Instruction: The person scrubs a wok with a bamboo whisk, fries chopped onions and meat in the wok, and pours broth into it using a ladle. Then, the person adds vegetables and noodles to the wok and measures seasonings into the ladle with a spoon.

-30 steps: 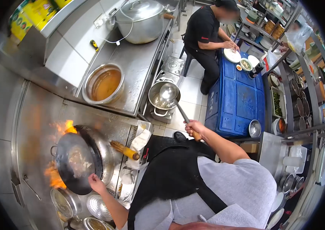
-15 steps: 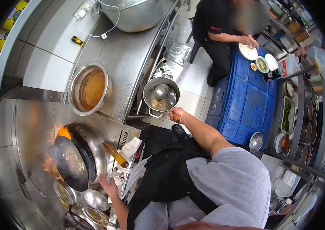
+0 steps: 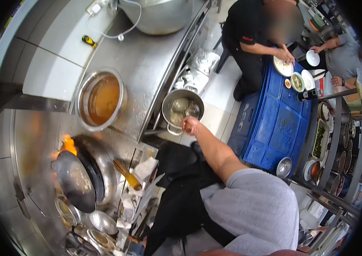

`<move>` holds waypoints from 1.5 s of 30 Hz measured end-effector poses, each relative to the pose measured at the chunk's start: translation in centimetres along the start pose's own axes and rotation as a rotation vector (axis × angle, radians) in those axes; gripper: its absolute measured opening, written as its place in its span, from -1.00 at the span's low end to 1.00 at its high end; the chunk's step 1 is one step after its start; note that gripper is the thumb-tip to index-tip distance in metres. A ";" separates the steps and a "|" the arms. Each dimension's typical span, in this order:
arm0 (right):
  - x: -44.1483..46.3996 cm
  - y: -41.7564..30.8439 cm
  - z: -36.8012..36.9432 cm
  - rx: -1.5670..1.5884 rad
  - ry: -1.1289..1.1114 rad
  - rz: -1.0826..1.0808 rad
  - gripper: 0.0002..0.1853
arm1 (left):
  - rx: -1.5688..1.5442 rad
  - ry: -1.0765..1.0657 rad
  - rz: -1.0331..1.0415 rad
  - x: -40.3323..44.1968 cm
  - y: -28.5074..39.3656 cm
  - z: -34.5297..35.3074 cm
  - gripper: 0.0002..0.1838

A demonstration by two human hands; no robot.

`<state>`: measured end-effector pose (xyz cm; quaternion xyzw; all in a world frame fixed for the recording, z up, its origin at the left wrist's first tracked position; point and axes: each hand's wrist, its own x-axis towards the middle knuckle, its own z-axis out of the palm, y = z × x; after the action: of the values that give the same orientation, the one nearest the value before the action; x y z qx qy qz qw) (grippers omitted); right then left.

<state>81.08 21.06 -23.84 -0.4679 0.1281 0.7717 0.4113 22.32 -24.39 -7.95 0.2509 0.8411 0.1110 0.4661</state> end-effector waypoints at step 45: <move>0.8 2.7 -3.7 0.069 -0.087 0.076 -0.84 | 0.179 -0.002 0.246 0.1 -0.2 1.2 -0.64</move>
<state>81.14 17.65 -26.99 -0.4145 0.1543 0.8013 0.4028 23.23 -24.59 -8.70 0.3927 0.8101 0.0915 0.4257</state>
